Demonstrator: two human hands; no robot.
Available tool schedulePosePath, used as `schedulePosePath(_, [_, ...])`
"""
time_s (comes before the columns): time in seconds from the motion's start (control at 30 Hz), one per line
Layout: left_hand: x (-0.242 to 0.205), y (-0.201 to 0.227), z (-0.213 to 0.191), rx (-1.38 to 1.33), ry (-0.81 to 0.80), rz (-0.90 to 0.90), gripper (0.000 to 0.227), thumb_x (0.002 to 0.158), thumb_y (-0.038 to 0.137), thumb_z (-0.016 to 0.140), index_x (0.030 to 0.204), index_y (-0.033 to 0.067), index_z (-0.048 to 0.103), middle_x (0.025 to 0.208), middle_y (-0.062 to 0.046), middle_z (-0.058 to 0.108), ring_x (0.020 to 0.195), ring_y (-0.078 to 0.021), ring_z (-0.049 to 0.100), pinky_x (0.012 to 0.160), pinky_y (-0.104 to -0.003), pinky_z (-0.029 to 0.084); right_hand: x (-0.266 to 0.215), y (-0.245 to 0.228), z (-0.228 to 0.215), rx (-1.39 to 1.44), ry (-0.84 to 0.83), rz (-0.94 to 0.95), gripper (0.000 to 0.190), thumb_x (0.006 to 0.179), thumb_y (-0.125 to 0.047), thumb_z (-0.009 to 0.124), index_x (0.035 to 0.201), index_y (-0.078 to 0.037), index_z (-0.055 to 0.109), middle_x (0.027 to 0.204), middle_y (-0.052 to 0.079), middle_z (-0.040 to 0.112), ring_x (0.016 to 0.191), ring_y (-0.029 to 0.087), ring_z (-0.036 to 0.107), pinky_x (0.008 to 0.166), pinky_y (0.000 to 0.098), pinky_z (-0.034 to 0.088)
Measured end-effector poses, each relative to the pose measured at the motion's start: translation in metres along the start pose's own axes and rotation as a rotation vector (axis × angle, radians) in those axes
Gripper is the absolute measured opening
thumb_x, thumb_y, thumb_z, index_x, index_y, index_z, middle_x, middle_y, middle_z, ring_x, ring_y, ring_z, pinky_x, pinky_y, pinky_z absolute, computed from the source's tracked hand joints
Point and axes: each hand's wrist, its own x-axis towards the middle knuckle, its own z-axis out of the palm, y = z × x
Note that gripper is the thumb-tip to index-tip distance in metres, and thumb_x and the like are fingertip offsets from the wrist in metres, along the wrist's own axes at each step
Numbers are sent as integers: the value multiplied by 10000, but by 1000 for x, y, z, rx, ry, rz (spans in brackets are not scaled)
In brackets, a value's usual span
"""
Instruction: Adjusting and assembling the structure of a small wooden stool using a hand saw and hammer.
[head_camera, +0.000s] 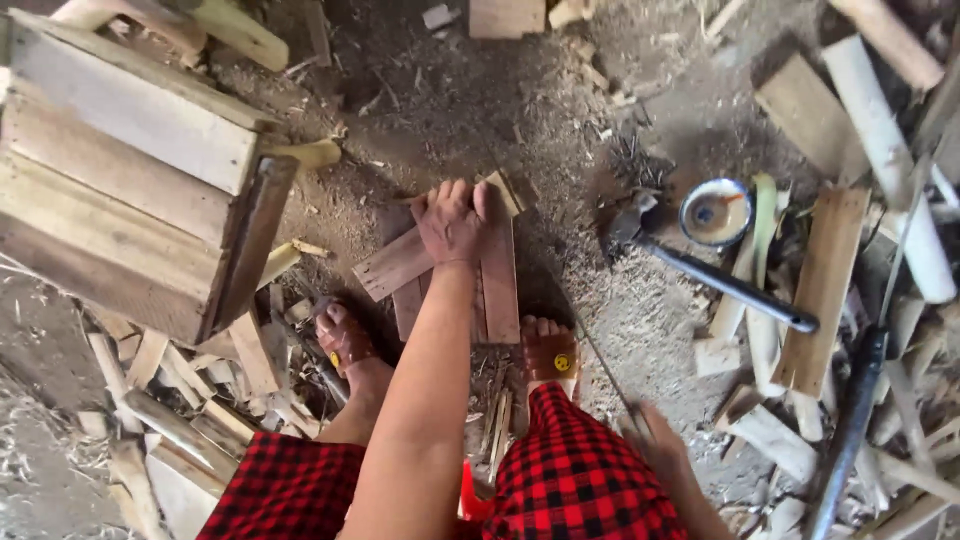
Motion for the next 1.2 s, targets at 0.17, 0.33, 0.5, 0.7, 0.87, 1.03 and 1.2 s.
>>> schedulePosePath(0.17, [6,-1,6,-7,-61,9,274,895,354,468,808,126,594,803,-37,663,726,-263,614,879,-401,374,-47,7,-13,15,189,-181,444,725,-134,709,1152,-132,588,1026,1,698,890,121,674,782,248,501])
schedulePosePath(0.33, [3,0,2,-67,-129,32,273,886,267,387,752,111,566,715,-73,644,650,-234,594,941,-404,350,-40,55,-6,-7,203,-291,494,683,-207,717,1155,-138,589,964,73,736,655,137,722,506,247,592])
schedulePosePath(0.5, [4,-9,6,-68,-82,68,288,925,335,366,760,163,527,699,-33,614,669,-215,617,851,-344,400,25,-172,-38,-59,15,67,541,790,-377,513,1250,-94,533,1077,123,641,888,248,567,779,360,445])
schedulePosePath(0.7, [-5,-10,13,18,-50,102,309,950,417,346,748,215,466,661,-10,565,648,-190,629,835,-357,405,28,-184,-31,-72,259,-332,541,859,-355,610,1191,70,569,1057,316,608,979,466,586,848,552,476])
schedulePosePath(0.87, [-6,-20,29,-62,-93,47,350,960,443,299,772,238,512,671,38,586,635,-154,629,800,-352,414,-6,119,35,-408,462,-384,639,683,-455,677,1292,-340,522,1142,-7,641,1014,181,625,730,346,569])
schedulePosePath(1.03, [2,-5,6,-70,-91,81,346,959,431,317,757,214,496,678,6,563,689,-195,637,777,-347,428,102,-130,21,-4,491,-577,439,788,-415,705,1139,-159,639,952,90,687,852,299,670,726,351,566])
schedulePosePath(1.2, [-5,-14,22,26,-57,98,314,956,437,342,744,246,471,652,40,522,654,-155,609,797,-326,413,50,-141,-3,-38,369,-393,448,799,-456,664,1148,-177,622,921,96,676,841,318,660,704,401,533])
